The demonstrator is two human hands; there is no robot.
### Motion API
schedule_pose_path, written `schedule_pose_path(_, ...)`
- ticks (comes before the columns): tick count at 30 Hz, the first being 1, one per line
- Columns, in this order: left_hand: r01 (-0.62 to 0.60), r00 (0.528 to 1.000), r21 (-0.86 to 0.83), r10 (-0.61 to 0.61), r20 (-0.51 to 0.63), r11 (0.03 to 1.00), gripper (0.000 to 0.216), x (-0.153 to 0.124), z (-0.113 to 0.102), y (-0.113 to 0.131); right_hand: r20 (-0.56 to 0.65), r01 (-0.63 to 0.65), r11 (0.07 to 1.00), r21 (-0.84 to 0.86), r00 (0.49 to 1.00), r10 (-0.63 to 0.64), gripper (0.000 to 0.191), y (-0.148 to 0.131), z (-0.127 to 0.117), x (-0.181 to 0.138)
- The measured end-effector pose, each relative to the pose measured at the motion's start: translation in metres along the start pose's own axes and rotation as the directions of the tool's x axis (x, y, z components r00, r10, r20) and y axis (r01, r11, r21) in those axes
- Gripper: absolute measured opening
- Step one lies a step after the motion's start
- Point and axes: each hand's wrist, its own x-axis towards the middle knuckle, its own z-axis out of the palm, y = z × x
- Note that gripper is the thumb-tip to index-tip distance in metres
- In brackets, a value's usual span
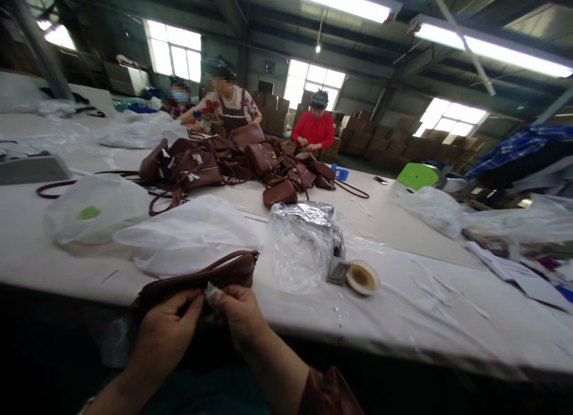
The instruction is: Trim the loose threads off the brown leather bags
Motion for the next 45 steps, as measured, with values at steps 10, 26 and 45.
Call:
schedule_pose_path(10, 0.196, 0.972, -0.036, -0.190, 0.141, 0.980, 0.030, 0.008, -0.006, 0.002, 0.003, -0.023, 0.999, 0.028, 1.000, 0.023, 0.031, 0.000, 0.001, -0.001)
schedule_pose_path(26, -0.133, 0.982, -0.088, 0.118, -0.149, 0.987, 0.020, -0.024, -0.015, 0.001, -0.020, 0.030, 0.996, -0.083, 0.999, -0.032, 0.034, 0.006, 0.000, -0.002)
schedule_pose_path(45, 0.456, 0.889, -0.468, -0.414, 0.196, 0.757, 0.044, -0.009, 0.006, 0.005, -0.019, 0.041, 0.994, -0.102, 0.999, -0.043, 0.042, 0.000, 0.004, -0.011)
